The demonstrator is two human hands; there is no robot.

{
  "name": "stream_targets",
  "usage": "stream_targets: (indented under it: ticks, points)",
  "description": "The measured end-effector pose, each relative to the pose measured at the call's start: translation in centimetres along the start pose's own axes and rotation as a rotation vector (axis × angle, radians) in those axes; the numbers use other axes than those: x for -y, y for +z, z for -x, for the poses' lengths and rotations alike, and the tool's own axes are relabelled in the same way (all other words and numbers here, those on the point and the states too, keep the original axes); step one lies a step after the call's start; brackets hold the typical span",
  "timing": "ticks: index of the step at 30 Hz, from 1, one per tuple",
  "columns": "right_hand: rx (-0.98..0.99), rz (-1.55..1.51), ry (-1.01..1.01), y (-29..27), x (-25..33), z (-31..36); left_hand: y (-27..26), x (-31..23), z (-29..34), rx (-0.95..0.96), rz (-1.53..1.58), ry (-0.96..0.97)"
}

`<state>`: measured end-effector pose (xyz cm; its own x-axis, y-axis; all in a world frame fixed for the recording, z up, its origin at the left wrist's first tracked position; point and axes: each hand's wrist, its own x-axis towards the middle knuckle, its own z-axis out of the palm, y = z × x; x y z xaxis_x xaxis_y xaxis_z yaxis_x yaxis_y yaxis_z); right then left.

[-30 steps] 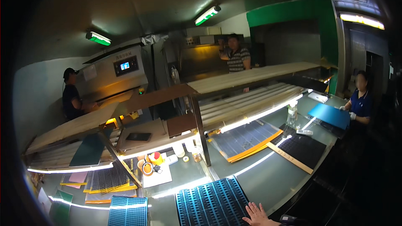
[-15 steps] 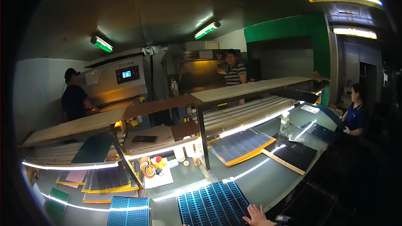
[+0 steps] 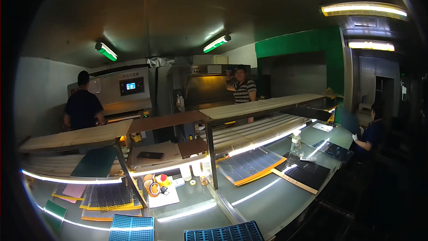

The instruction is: Inspecting and sorting industrial glass or electronic component sheets into metal drying racks.

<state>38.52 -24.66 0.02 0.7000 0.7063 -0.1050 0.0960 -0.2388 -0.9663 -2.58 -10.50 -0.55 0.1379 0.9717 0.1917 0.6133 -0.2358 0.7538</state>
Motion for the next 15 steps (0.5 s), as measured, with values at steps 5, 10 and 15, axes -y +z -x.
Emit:
stream_targets:
  ticks: [5,10,15]
  points:
    - [0.506,-0.351,0.473,-0.9,5.7,0.7,0.0,3.3,0.3,0.348,0.314,-0.448]
    - [0.617,-0.388,0.564,-0.4,6.8,1.6,-1.8,0.7,-1.6,0.547,0.692,-0.793]
    - [0.7,-0.438,0.614,0.6,5.0,-3.9,-1.5,0.3,-3.7,0.625,1.127,-0.699]
